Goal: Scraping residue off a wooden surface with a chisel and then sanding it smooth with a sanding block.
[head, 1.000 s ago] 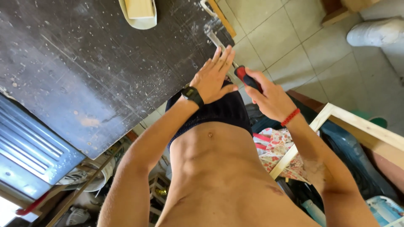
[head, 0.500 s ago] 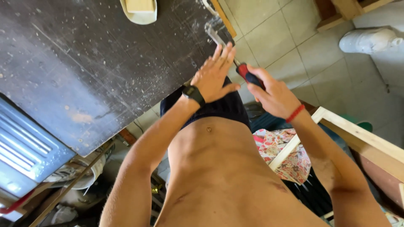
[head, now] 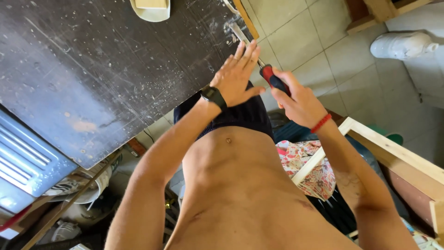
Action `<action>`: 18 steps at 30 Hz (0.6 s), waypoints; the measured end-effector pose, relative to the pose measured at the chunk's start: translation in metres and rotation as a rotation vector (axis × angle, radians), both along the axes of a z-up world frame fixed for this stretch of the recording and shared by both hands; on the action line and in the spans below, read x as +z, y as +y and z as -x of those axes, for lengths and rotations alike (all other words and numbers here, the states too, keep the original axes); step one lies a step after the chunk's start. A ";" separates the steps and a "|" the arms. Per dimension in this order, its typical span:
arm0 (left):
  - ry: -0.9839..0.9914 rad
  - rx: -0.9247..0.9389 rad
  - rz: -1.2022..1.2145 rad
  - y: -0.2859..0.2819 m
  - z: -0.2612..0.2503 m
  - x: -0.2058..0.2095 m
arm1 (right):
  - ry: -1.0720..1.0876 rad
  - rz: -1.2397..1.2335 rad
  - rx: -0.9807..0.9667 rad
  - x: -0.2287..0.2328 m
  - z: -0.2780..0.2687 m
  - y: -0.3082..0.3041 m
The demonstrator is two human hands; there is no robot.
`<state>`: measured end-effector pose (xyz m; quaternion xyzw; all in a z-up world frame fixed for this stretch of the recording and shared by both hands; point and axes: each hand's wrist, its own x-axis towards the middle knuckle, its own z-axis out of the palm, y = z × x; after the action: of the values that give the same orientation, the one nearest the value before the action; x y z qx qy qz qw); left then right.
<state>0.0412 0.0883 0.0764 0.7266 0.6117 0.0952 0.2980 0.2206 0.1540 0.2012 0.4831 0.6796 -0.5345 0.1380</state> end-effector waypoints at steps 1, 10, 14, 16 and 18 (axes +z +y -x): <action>0.017 -0.003 -0.012 -0.002 -0.002 -0.001 | 0.049 -0.040 0.030 -0.007 -0.007 -0.003; 0.006 0.005 0.010 -0.005 0.003 0.005 | -0.003 -0.015 -0.029 0.002 0.006 -0.012; 0.028 -0.023 0.111 -0.003 0.006 0.010 | -0.012 -0.014 -0.029 0.000 0.008 -0.012; -0.008 0.010 -0.002 -0.001 0.015 0.004 | -0.020 0.024 -0.070 0.003 0.018 -0.008; -0.014 -0.040 0.064 -0.001 0.018 0.017 | 0.007 0.052 -0.086 0.006 0.010 -0.012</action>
<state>0.0230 0.0873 0.0938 0.7282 0.5975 0.0746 0.3275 0.2109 0.1418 0.2077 0.5062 0.6446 -0.5591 0.1252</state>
